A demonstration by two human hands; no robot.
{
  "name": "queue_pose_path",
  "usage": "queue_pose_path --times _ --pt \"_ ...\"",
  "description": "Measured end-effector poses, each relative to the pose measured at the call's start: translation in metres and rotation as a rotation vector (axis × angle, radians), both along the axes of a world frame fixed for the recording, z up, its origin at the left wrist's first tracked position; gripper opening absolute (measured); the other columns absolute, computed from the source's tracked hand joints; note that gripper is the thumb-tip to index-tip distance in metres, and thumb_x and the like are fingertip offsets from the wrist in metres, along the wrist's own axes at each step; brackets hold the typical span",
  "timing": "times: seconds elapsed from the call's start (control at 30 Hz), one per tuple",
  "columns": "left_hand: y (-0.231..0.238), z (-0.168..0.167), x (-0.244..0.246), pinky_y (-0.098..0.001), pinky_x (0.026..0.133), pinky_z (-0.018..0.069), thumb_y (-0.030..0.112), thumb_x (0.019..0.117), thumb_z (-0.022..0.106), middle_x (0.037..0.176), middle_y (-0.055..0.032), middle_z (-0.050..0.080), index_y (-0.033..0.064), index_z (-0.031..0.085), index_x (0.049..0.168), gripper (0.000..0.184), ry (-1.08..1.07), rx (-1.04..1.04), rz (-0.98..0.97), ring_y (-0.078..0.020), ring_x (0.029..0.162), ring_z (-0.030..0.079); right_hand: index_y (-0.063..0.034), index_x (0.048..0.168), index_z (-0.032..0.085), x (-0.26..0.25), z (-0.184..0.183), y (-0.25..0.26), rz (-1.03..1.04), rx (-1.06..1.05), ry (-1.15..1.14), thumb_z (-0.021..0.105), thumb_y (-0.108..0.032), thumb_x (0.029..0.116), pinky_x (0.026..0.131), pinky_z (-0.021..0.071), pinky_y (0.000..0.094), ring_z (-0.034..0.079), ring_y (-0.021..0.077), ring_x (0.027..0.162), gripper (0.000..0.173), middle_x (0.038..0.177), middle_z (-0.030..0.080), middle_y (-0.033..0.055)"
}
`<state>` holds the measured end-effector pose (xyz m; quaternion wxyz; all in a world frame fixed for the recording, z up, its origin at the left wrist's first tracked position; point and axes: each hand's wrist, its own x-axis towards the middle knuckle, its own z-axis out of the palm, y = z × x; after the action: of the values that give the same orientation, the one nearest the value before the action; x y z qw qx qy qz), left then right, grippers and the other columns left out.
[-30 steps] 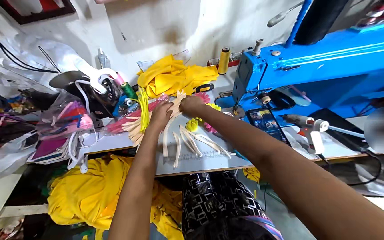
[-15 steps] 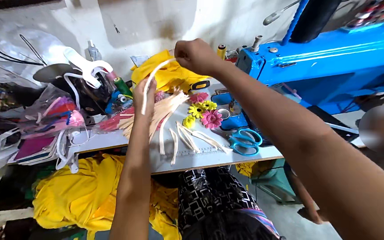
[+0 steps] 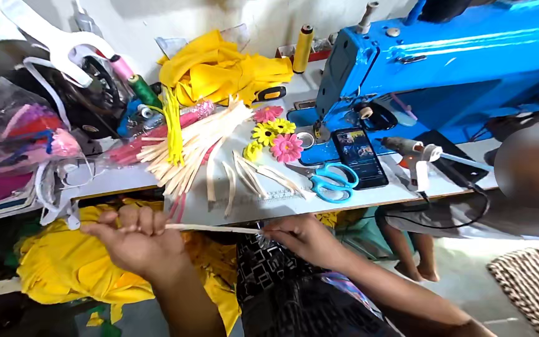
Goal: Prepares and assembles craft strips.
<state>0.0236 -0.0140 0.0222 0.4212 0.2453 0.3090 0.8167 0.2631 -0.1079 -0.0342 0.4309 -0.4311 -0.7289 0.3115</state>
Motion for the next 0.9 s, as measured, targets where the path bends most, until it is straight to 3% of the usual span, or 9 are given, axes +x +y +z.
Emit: queue_pose_path --times 0.1,0.17,0.27,0.33,0.43,0.57,0.67,0.73,0.9 --pt "-0.015 -0.002 -0.019 -0.0161 0.036 0.0366 0.052 0.1073 -0.004 0.051 0.0085 0.044 0.0144 0.047 0.090 0.065 0.039 0.011 0.119 -0.0025 0.036 0.039 0.0021 0.100 0.074 0.005 0.000 -0.014 0.042 -0.030 0.090 0.059 -0.013 0.1026 0.067 0.0489 0.0124 0.059 -0.0012 0.069 0.021 0.080 0.070 0.0054" --pt "-0.025 0.001 -0.022 -0.0183 0.036 0.0393 0.053 0.1054 -0.009 0.053 0.0059 0.049 0.0129 0.050 0.095 0.071 0.063 0.048 0.118 -0.0055 0.037 0.043 0.0040 0.101 0.072 0.008 0.007 -0.016 0.049 -0.022 0.149 0.059 -0.010 0.1018 0.073 0.0519 0.0124 0.063 -0.0021 0.075 0.019 0.085 0.071 0.0056" --pt "-0.030 0.005 -0.017 -0.0145 0.038 0.0378 0.034 0.1105 0.000 0.056 0.0083 0.049 0.0160 0.051 0.091 0.057 0.170 0.061 0.087 -0.0019 0.040 0.042 0.0053 0.109 0.071 0.017 0.020 -0.016 0.012 -0.051 0.262 0.058 -0.007 0.1024 0.077 0.0589 0.0173 0.069 -0.0003 0.082 0.019 0.093 0.075 0.0024" --pt "-0.030 0.005 -0.010 -0.0119 0.040 0.0369 0.032 0.1124 0.006 0.057 0.0115 0.049 0.0187 0.051 0.089 0.053 0.227 -0.005 0.030 0.0014 0.041 0.041 0.0023 0.114 0.069 0.024 0.028 -0.018 0.034 -0.068 0.373 0.057 -0.007 0.1036 0.080 0.0619 0.0211 0.072 0.0027 0.086 0.018 0.096 0.076 -0.0006" --pt "-0.036 0.000 0.011 -0.0103 0.043 0.0374 0.028 0.1132 0.016 0.059 0.0153 0.048 0.0222 0.053 0.092 0.042 0.315 -0.103 -0.154 0.0045 0.044 0.041 -0.0070 0.116 0.070 0.033 0.037 -0.029 0.261 -0.102 0.561 0.056 -0.012 0.1059 0.079 0.0623 0.0228 0.073 0.0055 0.086 0.018 0.096 0.077 -0.0019" --pt "-0.048 -0.011 0.048 -0.0132 0.056 0.0479 0.024 0.1109 0.037 0.070 0.0155 0.060 0.0243 0.066 0.097 0.032 0.405 -0.220 -0.570 0.0043 0.059 0.055 -0.0050 0.123 0.067 0.041 0.046 -0.034 0.565 -0.179 0.662 0.058 -0.016 0.1051 0.086 0.0623 0.0252 0.074 0.0098 0.095 0.023 0.105 0.077 0.0025" --pt "-0.052 -0.013 0.075 -0.0238 0.073 0.0596 0.013 0.1086 0.038 0.084 0.0028 0.074 0.0102 0.069 0.103 0.031 0.436 -0.287 -0.843 -0.0065 0.078 0.071 -0.0053 0.118 0.069 0.045 0.043 -0.026 0.317 -0.140 0.492 0.051 -0.016 0.1084 0.082 0.0615 0.0225 0.073 0.0040 0.090 0.023 0.101 0.076 -0.0026" --pt "-0.053 -0.015 0.088 -0.0315 0.081 0.0621 0.009 0.1081 0.040 0.092 -0.0060 0.075 0.0014 0.068 0.108 0.029 0.439 -0.293 -0.954 -0.0145 0.086 0.074 -0.0034 0.107 0.073 0.044 0.038 -0.017 0.065 -0.088 0.334 0.054 -0.012 0.1057 0.074 0.0571 0.0167 0.067 -0.0023 0.081 0.021 0.093 0.075 -0.0056" --pt "-0.062 -0.016 0.106 -0.0310 0.078 0.0639 0.004 0.1059 0.048 0.098 -0.0091 0.075 -0.0019 0.071 0.110 0.025 0.433 -0.321 -0.920 -0.0166 0.087 0.075 -0.0042 0.099 0.078 0.039 0.024 -0.002 -0.257 0.027 0.227 0.068 -0.011 0.0953 0.065 0.0503 0.0123 0.057 -0.0025 0.074 0.012 0.093 0.065 -0.0020"
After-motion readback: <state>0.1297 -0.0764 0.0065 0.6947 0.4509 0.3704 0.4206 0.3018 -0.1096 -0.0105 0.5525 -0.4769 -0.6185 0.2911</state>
